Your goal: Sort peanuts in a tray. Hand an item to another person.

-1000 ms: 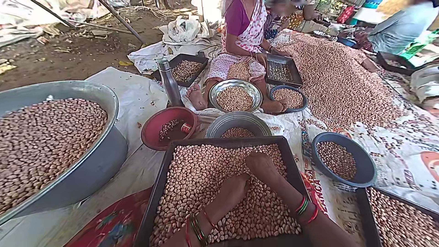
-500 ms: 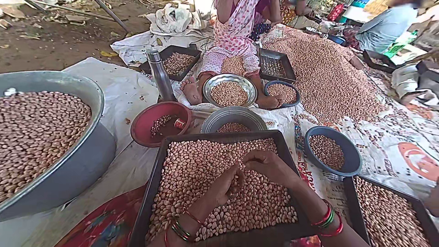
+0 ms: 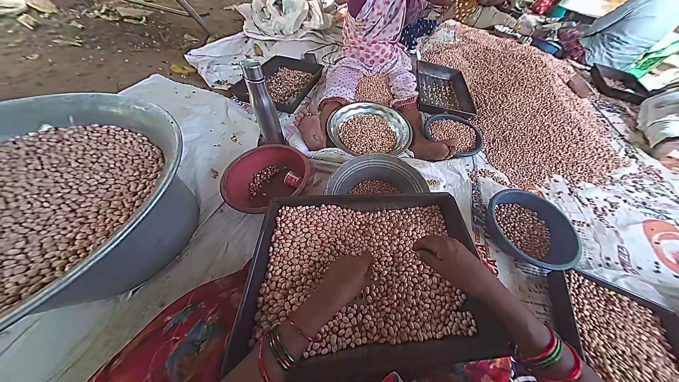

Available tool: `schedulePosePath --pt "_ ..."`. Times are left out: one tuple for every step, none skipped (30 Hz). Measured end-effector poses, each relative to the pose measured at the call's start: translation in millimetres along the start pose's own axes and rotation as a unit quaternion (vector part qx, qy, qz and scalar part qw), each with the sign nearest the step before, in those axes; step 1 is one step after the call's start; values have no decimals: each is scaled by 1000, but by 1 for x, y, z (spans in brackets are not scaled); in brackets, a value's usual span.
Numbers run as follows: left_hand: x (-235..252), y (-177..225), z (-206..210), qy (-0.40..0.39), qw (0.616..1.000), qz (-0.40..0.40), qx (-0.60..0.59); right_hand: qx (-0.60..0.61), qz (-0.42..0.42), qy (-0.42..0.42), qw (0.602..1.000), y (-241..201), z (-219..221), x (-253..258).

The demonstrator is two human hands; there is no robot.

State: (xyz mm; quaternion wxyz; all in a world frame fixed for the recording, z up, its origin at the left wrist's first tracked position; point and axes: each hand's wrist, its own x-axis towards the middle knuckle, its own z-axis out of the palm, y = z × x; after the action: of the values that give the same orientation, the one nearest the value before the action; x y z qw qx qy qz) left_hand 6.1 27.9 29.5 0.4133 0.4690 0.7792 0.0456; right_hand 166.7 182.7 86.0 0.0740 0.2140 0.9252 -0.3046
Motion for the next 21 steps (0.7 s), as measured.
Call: schedulePosePath --pt "-1 -1 0 9 1000 -16 9 -3 -3 5 1000 -1 0 -1" --pt "-4 -4 -3 37 999 -24 1 -4 -6 9 1000 -2 1 -1" --pt "-7 -11 -7 66 997 -28 -13 -3 -9 10 1000 -2 2 0" --pt "-11 -18 -11 85 996 -25 -20 -2 -11 7 1000 -3 4 0" --pt "-13 -24 -15 81 996 -18 -15 -1 -13 1 1000 -4 6 1" --pt "-15 -28 -17 63 998 -9 -2 -1 -18 -3 1000 -4 9 3" --pt "-16 -29 -16 39 999 -1 16 0 -21 -9 1000 -6 11 5" --pt "-15 -28 -13 15 999 -3 40 -2 -19 -21 1000 -8 13 9" --pt "-14 -26 -9 -4 998 -12 59 -7 -18 -33 999 -12 15 12" --pt "-12 -23 -5 -17 997 -23 72 -13 -18 -42 999 -15 16 15" --pt "-11 -21 -1 -20 996 -30 78 -21 -19 -49 998 -19 18 18" --pt "-10 -21 1 -16 996 -31 84 -29 -18 -58 998 -22 20 21" --pt "-9 -20 3 -11 996 -31 86 -35 -18 -67 997 -25 21 23" --pt "-8 -18 4 -9 996 -30 89 -40 -18 -75 996 -28 22 26" --pt "-8 -17 5 -7 995 -25 97 -43 -20 -80 996 -31 23 30" --pt "-8 -17 6 -2 994 -20 104 -46 -22 -83 995 -34 23 35" --pt "-7 -17 7 -1 994 -19 109 -46 -26 -83 995 -36 24 41" --pt "-7 -17 7 -1 993 -15 113 -41 -32 -77 996 -38 25 47" --pt "-7 -17 8 -2 993 -13 116 -34 -38 -66 996 -40 26 55" --pt "-7 -16 9 -2 993 -11 117 -25 -45 -47 998 -43 28 63" --pt "-8 -16 9 -2 994 -12 113 -16 -46 -29 998 -46 30 74"
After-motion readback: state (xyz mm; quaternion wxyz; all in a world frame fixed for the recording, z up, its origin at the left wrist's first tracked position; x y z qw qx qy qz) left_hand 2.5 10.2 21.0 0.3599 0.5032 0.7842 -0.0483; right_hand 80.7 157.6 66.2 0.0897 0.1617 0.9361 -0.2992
